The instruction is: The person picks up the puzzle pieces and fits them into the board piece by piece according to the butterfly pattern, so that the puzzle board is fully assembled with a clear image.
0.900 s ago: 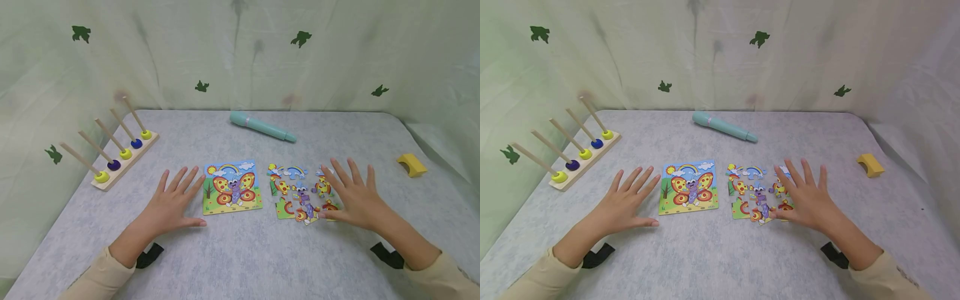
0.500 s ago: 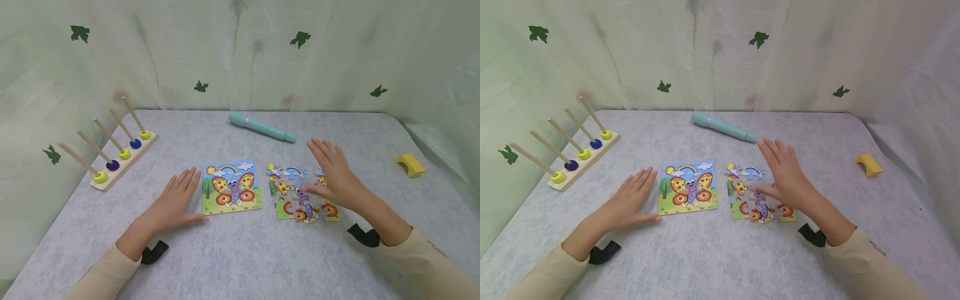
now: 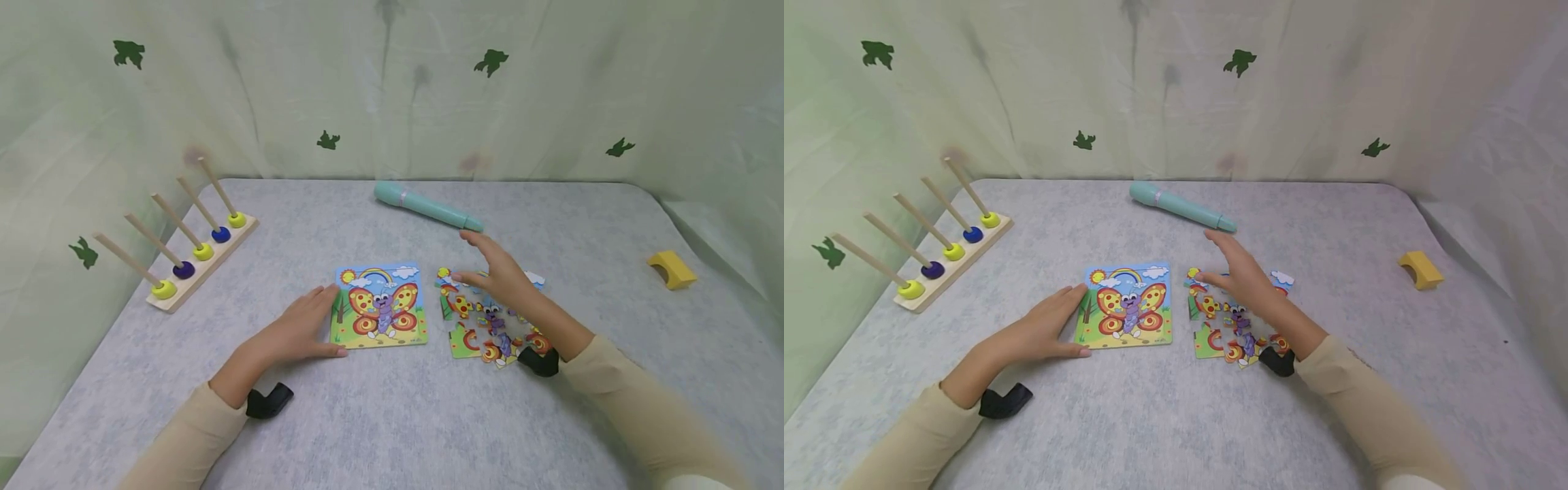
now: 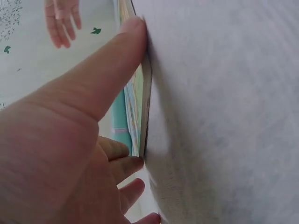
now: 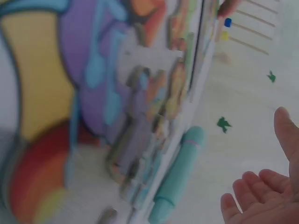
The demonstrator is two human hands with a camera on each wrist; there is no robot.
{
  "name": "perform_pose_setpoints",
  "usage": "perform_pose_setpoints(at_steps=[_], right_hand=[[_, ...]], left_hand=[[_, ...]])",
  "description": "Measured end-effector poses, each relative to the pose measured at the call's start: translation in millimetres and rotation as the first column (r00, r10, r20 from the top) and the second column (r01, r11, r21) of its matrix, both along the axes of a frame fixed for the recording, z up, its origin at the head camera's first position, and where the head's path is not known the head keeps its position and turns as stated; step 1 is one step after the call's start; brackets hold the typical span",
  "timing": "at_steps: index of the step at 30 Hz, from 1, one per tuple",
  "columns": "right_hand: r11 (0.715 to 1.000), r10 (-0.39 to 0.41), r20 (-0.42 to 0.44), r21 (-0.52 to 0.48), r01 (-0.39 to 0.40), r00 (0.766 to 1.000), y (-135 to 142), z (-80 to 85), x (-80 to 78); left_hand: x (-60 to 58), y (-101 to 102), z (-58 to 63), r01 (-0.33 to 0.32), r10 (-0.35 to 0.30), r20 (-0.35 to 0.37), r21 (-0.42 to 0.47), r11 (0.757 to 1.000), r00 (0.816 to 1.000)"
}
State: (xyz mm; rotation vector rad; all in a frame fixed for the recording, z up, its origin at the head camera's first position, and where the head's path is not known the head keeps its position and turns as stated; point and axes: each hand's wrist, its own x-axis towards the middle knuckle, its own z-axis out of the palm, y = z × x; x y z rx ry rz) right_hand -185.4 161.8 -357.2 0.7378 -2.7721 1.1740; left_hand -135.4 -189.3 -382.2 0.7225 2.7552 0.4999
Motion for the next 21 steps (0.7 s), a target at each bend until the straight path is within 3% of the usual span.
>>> perform_pose_setpoints(at_steps=[8,12,16,21], right_hand=[[0.998,0.024,0.187,0.049,-0.034,0.982,-0.6,-19.5,-12.7],[0.997,0.014,0.247,0.071,-0.033,0.969,0.8,-27.5,-18.2],[0.994,0.009,0.272,0.102,-0.038,0.962,2.1,-32.9,-21.1],[0.989,0.032,0.239,0.136,-0.066,0.971,3.6,-35.9,-23.4]], left_hand=[[-5.0,-0.6,-1.6,0.014,-0.015,0.036,0.037,0.999,0.999],[-8.3,-0.2,-3.2,0.034,-0.035,0.016,0.060,0.998,0.999],[-12.6,-2.1,-8.3,0.052,-0.051,-0.019,0.075,0.996,0.999],[-14.9,-3.9,-11.5,0.053,-0.052,-0.018,0.109,0.993,0.999]])
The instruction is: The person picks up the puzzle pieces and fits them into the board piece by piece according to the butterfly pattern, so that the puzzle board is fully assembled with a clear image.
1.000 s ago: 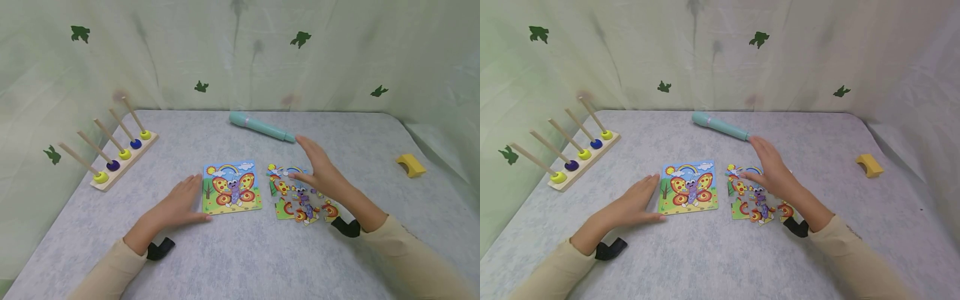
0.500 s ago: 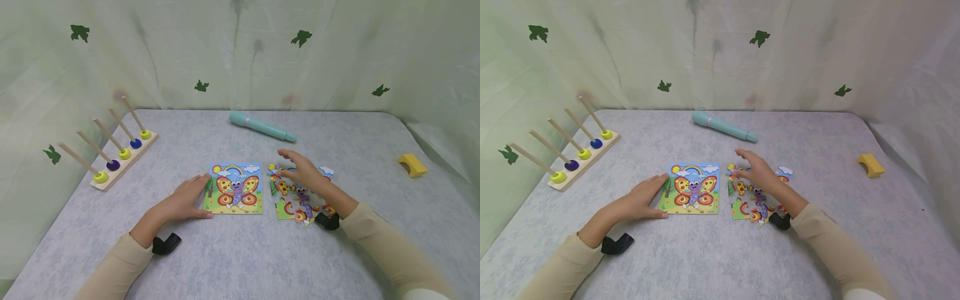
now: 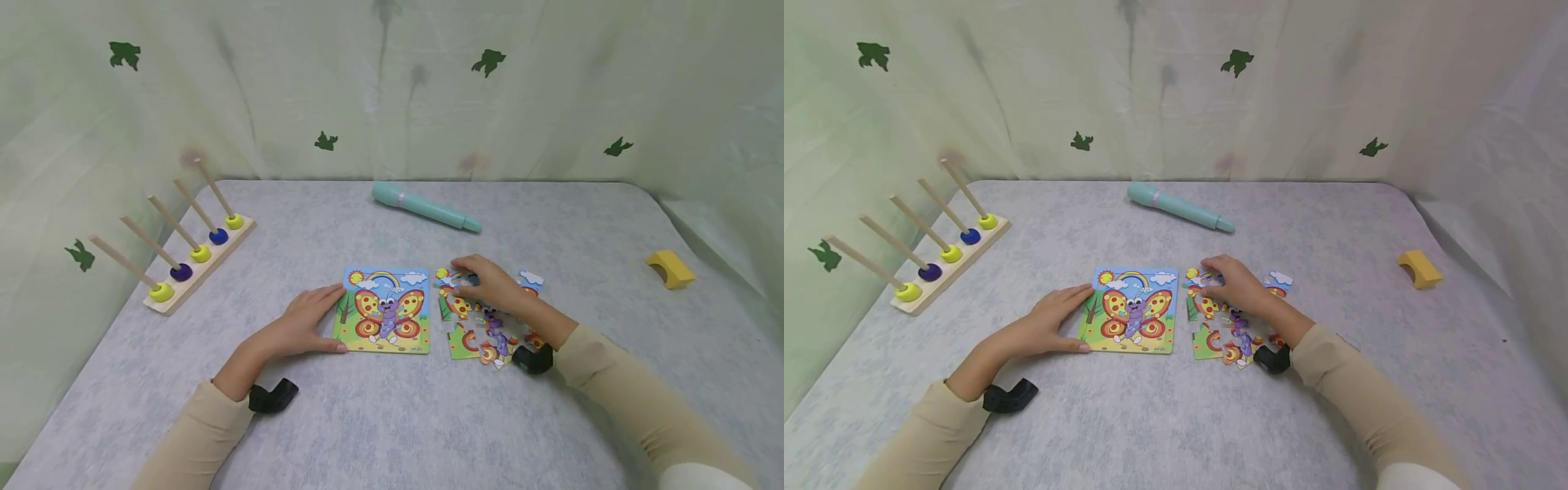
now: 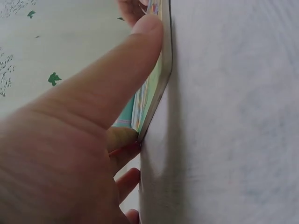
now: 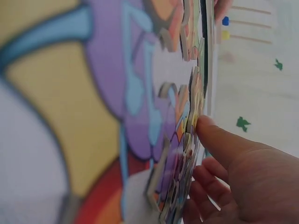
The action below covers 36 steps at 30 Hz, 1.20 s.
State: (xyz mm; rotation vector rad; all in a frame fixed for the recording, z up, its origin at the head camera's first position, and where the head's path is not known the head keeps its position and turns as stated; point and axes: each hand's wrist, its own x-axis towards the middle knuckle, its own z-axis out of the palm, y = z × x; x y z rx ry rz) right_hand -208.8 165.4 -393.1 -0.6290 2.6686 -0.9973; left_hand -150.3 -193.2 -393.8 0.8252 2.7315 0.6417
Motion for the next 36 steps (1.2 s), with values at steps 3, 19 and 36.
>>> perform_pose_setpoints(at_steps=[3,19,36], right_hand=[[0.999,0.025,-0.023,0.034,-0.024,0.999,-0.9,-0.3,-0.4],[0.996,0.042,-0.166,0.079,-0.029,0.985,-11.9,18.3,11.2],[0.975,0.155,-0.202,-0.125,-0.183,0.967,-97.2,43.8,30.4]], left_hand=[[0.6,-0.8,-0.4,-0.001,0.001,0.004,0.020,1.000,1.000],[1.4,-2.6,-3.1,0.001,0.000,-0.026,0.041,0.999,1.000],[2.1,-0.6,-3.9,-0.004,0.004,0.000,0.098,0.995,1.000]])
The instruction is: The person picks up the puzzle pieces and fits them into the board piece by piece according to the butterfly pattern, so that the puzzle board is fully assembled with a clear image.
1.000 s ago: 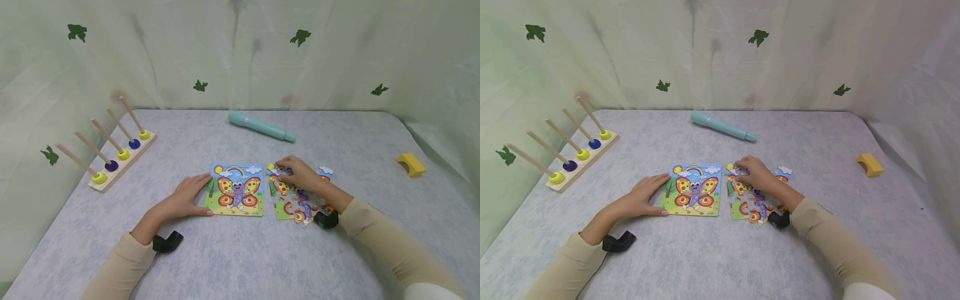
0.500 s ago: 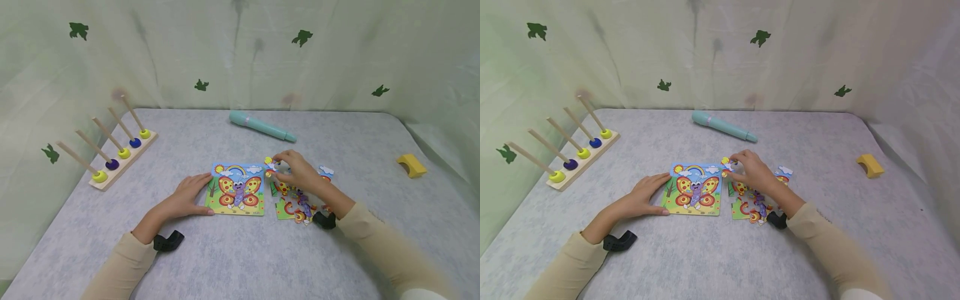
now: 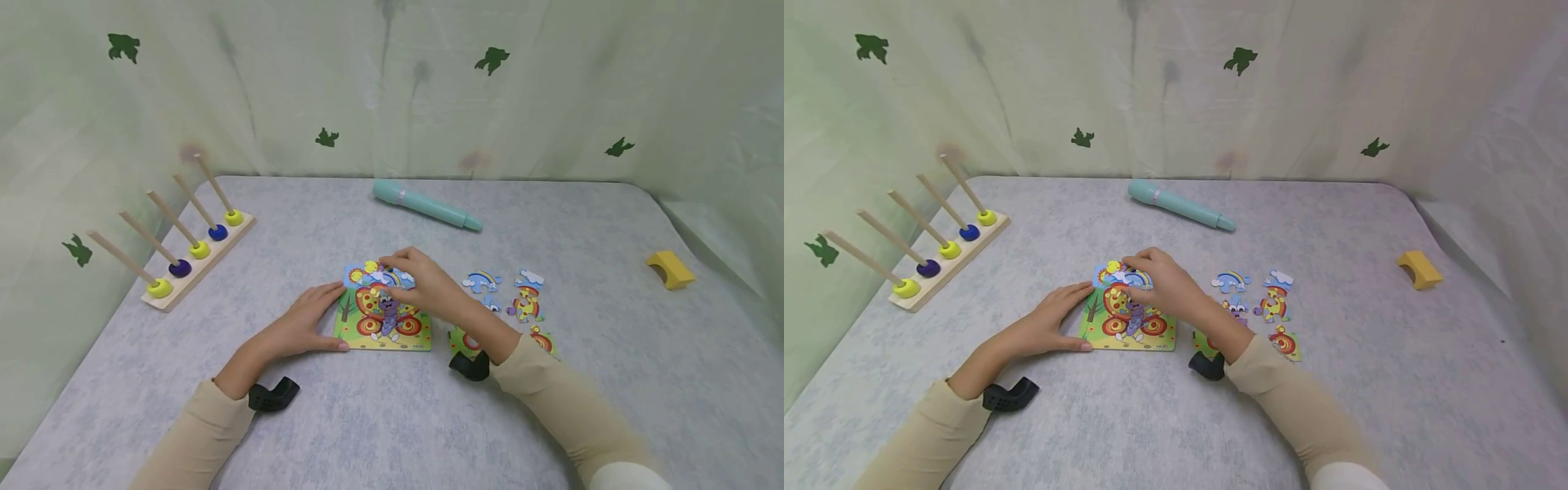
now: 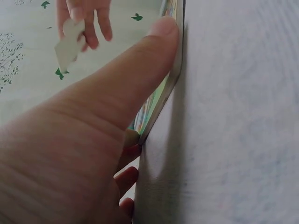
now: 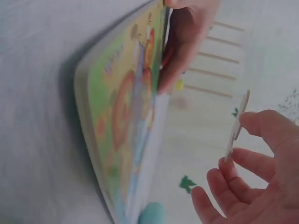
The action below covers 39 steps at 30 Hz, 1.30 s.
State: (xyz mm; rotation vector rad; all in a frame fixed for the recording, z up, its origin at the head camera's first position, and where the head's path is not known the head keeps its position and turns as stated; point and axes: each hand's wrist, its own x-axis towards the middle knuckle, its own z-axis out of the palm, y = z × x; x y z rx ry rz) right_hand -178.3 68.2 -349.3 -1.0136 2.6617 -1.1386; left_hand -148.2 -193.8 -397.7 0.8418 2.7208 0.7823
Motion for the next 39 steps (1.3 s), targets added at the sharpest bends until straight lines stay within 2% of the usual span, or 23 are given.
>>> perform_pose_setpoints(at_steps=[9,11,15,18,24,31,39], right_hand=[[0.993,-0.014,0.090,0.122,0.003,0.996,-25.3,-29.8,-17.5],[0.990,-0.017,0.077,0.142,0.006,0.997,-27.8,-33.4,-19.4],[0.978,-0.020,-0.011,0.209,0.022,1.000,-32.3,-38.2,-22.3],[0.971,-0.037,-0.043,0.235,0.047,0.998,-34.9,-40.6,-23.8],[0.962,-0.089,-0.033,0.258,0.094,0.996,-39.0,-43.5,-26.6],[0.953,-0.094,-0.074,0.281,0.111,0.993,-41.6,-44.2,-28.8],[0.951,-0.092,-0.014,0.295,0.092,0.996,-41.3,-41.7,-28.0]], left_hand=[[-0.9,-0.9,-1.4,0.012,-0.012,-0.012,0.005,1.000,1.000],[-0.7,-0.9,-1.3,0.013,-0.013,-0.010,0.007,1.000,1.000],[-1.0,-1.2,-2.0,0.017,-0.017,-0.010,0.015,1.000,1.000],[-1.6,-1.4,-2.7,0.021,-0.021,-0.015,0.018,1.000,1.000],[-2.7,-1.2,-1.6,0.019,-0.019,-0.015,0.013,1.000,1.000],[-4.5,0.0,1.6,0.013,-0.013,0.004,-0.043,0.999,1.000],[-6.6,1.6,3.7,0.025,-0.026,0.000,-0.096,0.995,1.000]])
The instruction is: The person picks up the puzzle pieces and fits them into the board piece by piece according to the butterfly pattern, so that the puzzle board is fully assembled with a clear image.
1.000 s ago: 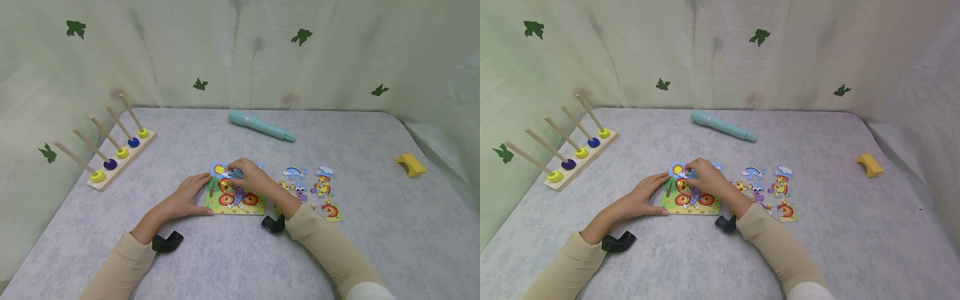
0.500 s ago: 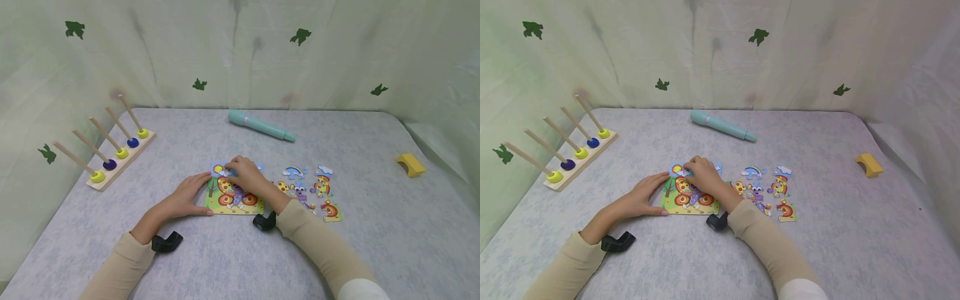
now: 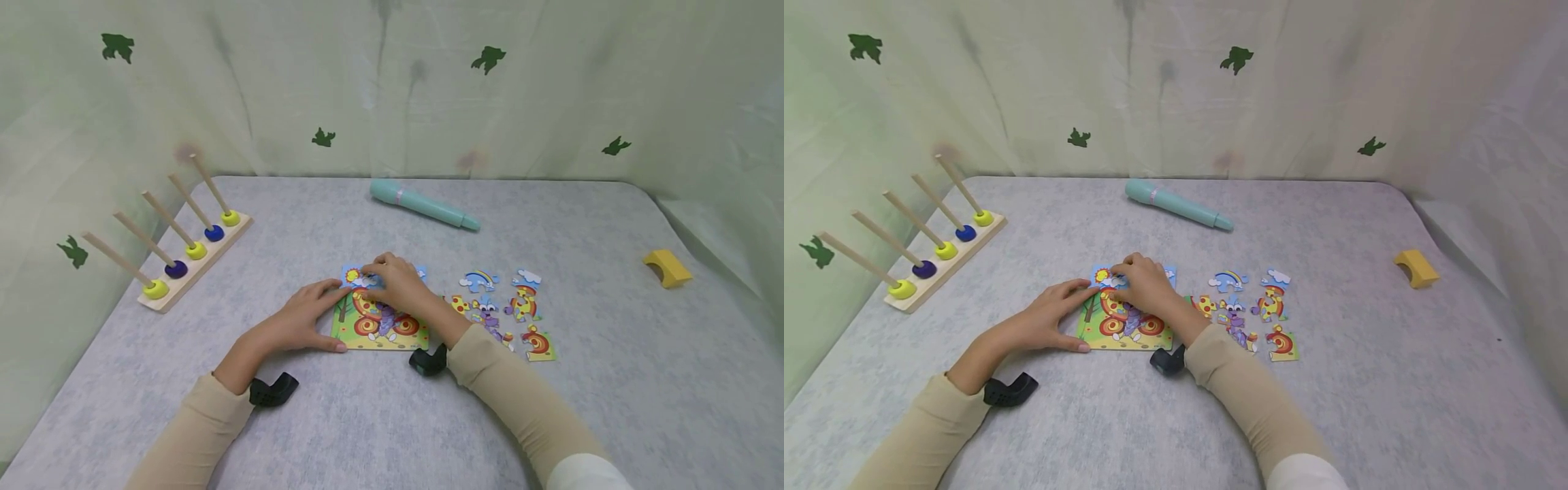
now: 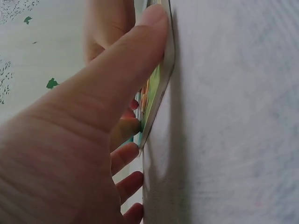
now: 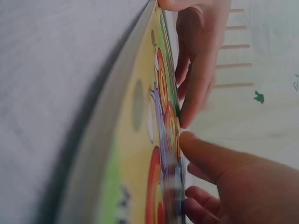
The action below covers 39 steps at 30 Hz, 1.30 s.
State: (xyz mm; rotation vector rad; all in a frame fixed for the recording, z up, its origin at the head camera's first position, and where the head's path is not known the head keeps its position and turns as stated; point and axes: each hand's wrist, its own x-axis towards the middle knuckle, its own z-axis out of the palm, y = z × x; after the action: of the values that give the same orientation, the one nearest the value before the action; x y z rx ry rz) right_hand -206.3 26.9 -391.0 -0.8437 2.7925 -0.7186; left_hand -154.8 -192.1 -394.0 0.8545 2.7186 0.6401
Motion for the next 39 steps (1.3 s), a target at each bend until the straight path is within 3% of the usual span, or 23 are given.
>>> perform_pose_setpoints(at_steps=[5,10,14,20,27,39], right_hand=[[0.998,0.016,0.070,-0.058,-0.012,0.997,3.4,11.5,3.5],[0.973,0.052,0.103,-0.227,-0.028,0.993,20.5,33.5,11.4],[0.934,0.075,0.068,-0.354,-0.047,0.995,45.0,50.3,18.5],[0.898,0.039,-0.047,-0.436,-0.055,0.998,89.5,61.0,24.6],[0.907,-0.093,-0.049,-0.415,0.065,0.994,137.0,51.1,27.0],[0.905,-0.184,0.125,-0.365,0.218,0.975,171.8,13.8,19.7]], left_hand=[[0.5,-0.1,1.6,-0.004,0.004,0.007,-0.015,1.000,1.000],[1.2,0.4,2.3,-0.010,0.010,0.007,-0.017,1.000,1.000],[1.3,0.6,1.5,-0.020,0.020,0.008,-0.018,1.000,1.000],[1.7,0.2,1.0,-0.028,0.029,0.011,-0.018,0.999,1.000],[2.2,0.3,0.6,-0.035,0.036,0.022,-0.025,0.999,0.999],[1.6,-1.1,-0.4,-0.039,0.040,0.025,-0.038,0.999,0.999]])
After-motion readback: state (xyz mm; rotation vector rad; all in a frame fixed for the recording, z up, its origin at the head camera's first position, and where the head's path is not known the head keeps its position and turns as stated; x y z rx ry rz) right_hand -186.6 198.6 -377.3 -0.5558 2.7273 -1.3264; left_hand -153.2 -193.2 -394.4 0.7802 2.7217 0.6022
